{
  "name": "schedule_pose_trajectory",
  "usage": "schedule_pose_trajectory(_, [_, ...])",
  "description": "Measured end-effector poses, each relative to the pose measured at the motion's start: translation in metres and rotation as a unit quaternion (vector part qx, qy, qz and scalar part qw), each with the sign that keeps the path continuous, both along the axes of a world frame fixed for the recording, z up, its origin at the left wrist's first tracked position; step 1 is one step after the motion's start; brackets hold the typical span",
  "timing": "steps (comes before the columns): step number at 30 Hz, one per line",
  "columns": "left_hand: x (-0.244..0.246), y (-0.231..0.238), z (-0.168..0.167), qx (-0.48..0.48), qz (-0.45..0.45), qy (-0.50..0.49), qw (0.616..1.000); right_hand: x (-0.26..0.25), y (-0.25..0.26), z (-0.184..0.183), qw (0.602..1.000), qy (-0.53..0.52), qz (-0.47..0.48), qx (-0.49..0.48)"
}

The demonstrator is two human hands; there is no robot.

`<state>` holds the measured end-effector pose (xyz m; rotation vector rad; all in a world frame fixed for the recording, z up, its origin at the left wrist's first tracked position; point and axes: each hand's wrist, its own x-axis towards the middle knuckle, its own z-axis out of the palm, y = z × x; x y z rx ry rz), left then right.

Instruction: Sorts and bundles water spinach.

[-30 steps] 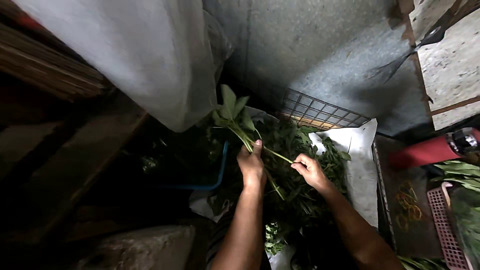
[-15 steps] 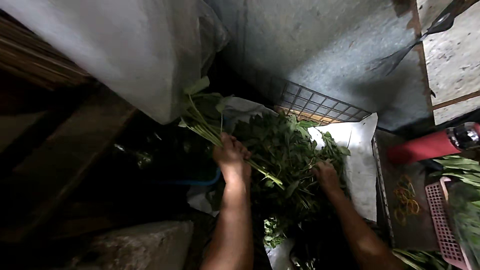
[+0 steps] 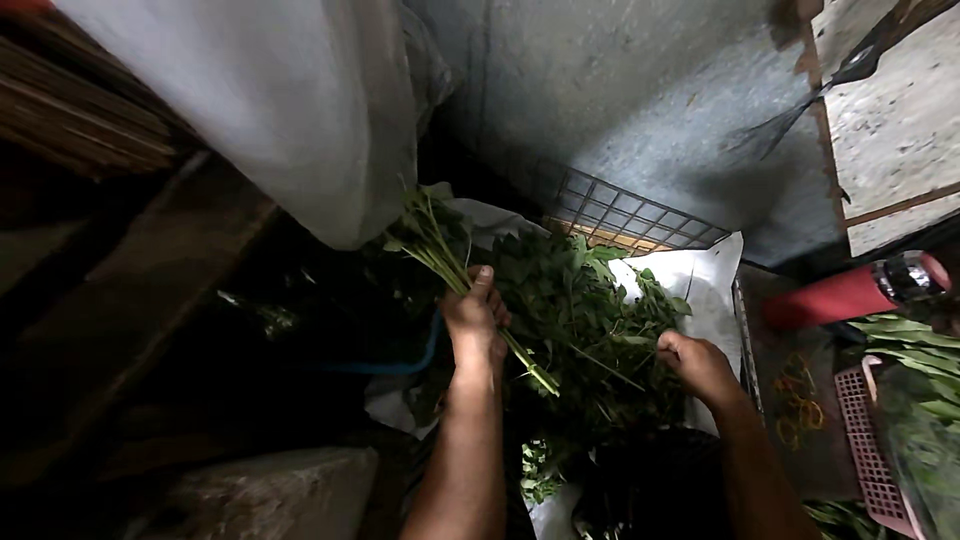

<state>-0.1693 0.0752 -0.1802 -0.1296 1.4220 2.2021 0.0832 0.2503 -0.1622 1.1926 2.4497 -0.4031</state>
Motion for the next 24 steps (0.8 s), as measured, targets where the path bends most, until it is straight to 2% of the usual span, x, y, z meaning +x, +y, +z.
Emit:
schedule_pose_trajectory(2, [0.003,0.003,0.001,-0.002,-0.004,-0.010,1.000,0.002,0.003,0.003,0.996,-0.090,-0.021,0.020])
schedule_pose_trajectory(3, [0.004,0.004,0.002,-0.005,-0.005,-0.014,1.000,0.004,0.003,0.005,0.995,-0.086,-0.040,0.035])
schedule_pose_trajectory(5, [0.005,0.005,0.003,-0.013,-0.011,-0.019,1.000,0.008,-0.001,0.011,0.995,0.005,-0.088,0.057])
schedule_pose_trajectory(7, [0.008,0.005,0.002,-0.022,-0.032,-0.031,0.999,0.013,-0.005,0.006,0.976,0.168,-0.128,0.045])
schedule_pose_trajectory(9, [0.012,0.010,0.001,-0.026,-0.061,-0.043,0.997,0.011,-0.008,-0.011,0.927,0.347,-0.143,0.008])
schedule_pose_trajectory(12, [0.023,0.020,-0.005,-0.022,-0.101,-0.042,0.994,-0.016,-0.024,-0.031,0.810,0.550,-0.171,-0.111])
schedule_pose_trajectory(14, [0.035,0.024,-0.006,-0.026,-0.138,-0.029,0.990,-0.038,-0.040,-0.034,0.728,0.611,-0.223,-0.216])
schedule_pose_trajectory(16, [0.047,0.028,-0.008,-0.023,-0.178,-0.014,0.984,-0.057,-0.052,-0.037,0.684,0.638,-0.221,-0.276])
schedule_pose_trajectory(18, [0.054,0.031,-0.012,-0.010,-0.210,0.000,0.978,-0.072,-0.060,-0.038,0.694,0.632,-0.166,-0.303])
schedule_pose_trajectory(21, [0.056,0.033,-0.011,0.021,-0.205,-0.008,0.979,-0.088,-0.070,-0.037,0.741,0.589,-0.089,-0.310])
schedule_pose_trajectory(24, [0.054,0.033,-0.007,0.033,-0.165,-0.009,0.986,-0.101,-0.070,-0.039,0.754,0.577,-0.095,-0.299])
